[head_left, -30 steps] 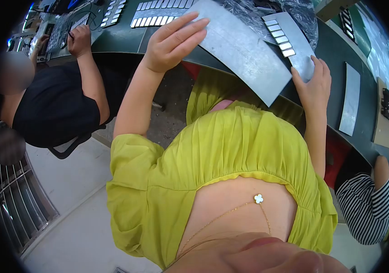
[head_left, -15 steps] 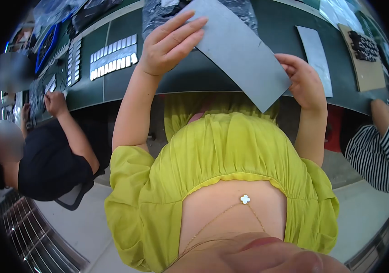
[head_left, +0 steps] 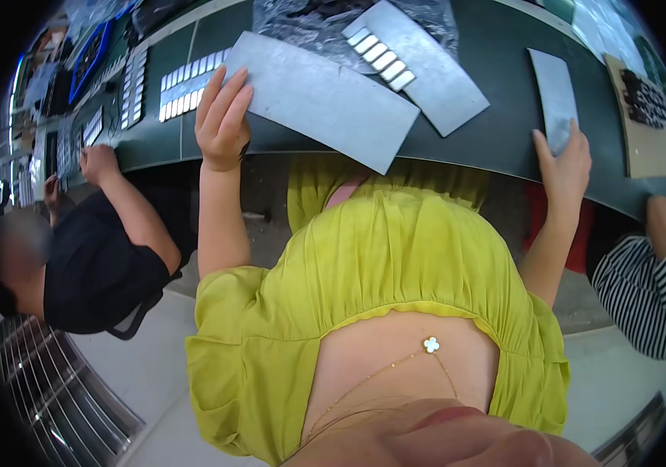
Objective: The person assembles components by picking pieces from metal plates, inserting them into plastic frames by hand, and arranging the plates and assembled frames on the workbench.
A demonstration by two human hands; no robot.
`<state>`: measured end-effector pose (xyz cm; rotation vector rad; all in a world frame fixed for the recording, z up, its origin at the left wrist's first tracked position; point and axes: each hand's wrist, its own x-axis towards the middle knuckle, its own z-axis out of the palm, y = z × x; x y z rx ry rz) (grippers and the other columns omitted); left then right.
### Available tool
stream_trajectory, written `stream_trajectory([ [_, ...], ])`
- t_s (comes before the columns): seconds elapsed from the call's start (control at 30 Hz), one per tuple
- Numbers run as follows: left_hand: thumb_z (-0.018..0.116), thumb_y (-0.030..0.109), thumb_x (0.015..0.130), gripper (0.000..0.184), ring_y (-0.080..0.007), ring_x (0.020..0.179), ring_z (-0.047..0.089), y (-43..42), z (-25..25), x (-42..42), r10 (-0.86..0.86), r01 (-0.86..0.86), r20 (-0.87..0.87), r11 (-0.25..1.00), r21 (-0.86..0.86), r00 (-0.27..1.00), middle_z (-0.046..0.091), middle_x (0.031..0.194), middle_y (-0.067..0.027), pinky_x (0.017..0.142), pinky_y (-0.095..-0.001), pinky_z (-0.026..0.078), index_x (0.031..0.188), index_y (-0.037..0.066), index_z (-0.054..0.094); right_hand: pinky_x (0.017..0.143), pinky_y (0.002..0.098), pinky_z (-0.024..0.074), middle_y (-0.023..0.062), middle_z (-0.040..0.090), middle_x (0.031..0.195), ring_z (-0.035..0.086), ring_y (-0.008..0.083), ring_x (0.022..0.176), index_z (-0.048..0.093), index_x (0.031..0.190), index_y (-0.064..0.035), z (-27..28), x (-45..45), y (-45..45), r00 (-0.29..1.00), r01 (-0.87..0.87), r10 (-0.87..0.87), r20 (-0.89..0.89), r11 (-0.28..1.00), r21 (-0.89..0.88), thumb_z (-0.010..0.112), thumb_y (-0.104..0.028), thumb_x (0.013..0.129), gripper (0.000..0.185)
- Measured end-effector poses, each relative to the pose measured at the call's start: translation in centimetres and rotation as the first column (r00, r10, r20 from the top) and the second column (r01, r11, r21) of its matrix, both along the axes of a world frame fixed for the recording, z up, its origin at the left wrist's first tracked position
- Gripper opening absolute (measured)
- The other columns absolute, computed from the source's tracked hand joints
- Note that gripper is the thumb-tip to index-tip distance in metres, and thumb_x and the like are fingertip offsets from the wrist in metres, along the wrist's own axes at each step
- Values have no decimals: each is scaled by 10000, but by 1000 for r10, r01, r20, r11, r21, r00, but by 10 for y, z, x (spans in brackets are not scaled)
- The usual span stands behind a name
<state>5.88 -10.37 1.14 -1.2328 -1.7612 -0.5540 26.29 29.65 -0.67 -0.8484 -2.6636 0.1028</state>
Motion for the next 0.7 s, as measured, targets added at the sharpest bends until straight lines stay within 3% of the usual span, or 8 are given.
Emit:
stream_trajectory([
  [0.1, 538, 10, 819, 108, -352, 977, 596, -34, -13, 22, 168, -166, 57, 986, -32, 984, 653, 960, -143, 848, -381, 491, 869, 36, 630, 899, 426, 405, 217, 558, 1119, 519, 378, 1043, 497, 1199, -40, -3, -11, 16, 990, 113, -113, 87, 994, 10, 669, -454, 707, 665],
  [0.17, 538, -1, 801, 148, -341, 985, 593, -38, -29, 33, 134, -135, 178, 991, -4, 975, 650, 970, -128, 852, -369, 488, 892, 45, 645, 891, 411, 411, 218, 567, 1106, 532, 357, 1043, 528, 1177, -43, 4, -22, 21, 973, 170, -163, 165, 985, -28, 679, -434, 694, 640],
  [0.3, 562, -17, 722, 233, -291, 1022, 578, -25, -45, 48, 118, -95, 377, 992, -79, 919, 633, 1022, -79, 862, -383, 482, 925, 58, 647, 857, 351, 419, 185, 583, 1053, 559, 308, 988, 554, 1144, -31, 16, -31, -3, 988, -95, 49, -146, 942, -321, 718, -354, 677, 591],
  [0.37, 567, -20, 695, 271, -285, 1071, 545, -24, -50, 49, 161, -124, 397, 985, -119, 904, 607, 1078, -77, 894, -423, 455, 940, 68, 643, 859, 352, 413, 171, 570, 1055, 540, 306, 984, 553, 1132, -37, 43, -40, -62, 908, -400, 274, -318, 796, -455, 735, -281, 652, 568],
  [0.4, 528, -82, 672, 343, -324, 1119, 511, -23, -44, 53, 220, -139, 431, 967, -212, 875, 574, 1139, -112, 947, -442, 403, 964, 51, 648, 865, 365, 408, 174, 555, 1079, 526, 309, 995, 554, 1129, -46, 53, -46, -93, 848, -524, 433, -307, 771, -362, 735, -258, 639, 564],
  [0.5, 521, -91, 665, 372, -327, 1136, 494, -31, -44, 57, 225, -171, 514, 974, -150, 828, 550, 1175, -128, 974, -453, 369, 995, 40, 633, 882, 406, 390, 185, 514, 1127, 482, 327, 1030, 552, 1121, -71, 56, -58, -154, 634, -773, 751, -184, 610, -174, 730, -230, 611, 563],
  [0.63, 526, -80, 713, 393, -329, 1088, 523, -35, -38, 72, 109, -298, 651, 936, 187, 751, 554, 1158, -157, 961, -417, 382, 1093, 15, 558, 843, 412, 396, 197, 490, 1089, 466, 349, 1005, 550, 1108, -66, 29, -76, -189, 564, -823, 815, -134, 541, -171, 744, -282, 609, 577],
  [0.7, 576, -31, 720, 403, -330, 1102, 510, -34, -37, 78, 69, -281, 669, 935, 214, 740, 535, 1184, -161, 964, -403, 377, 1118, 14, 534, 832, 406, 395, 193, 483, 1087, 467, 336, 993, 550, 1096, -47, 16, -77, -197, 549, -835, 832, -79, 542, -93, 744, -288, 619, 568],
])
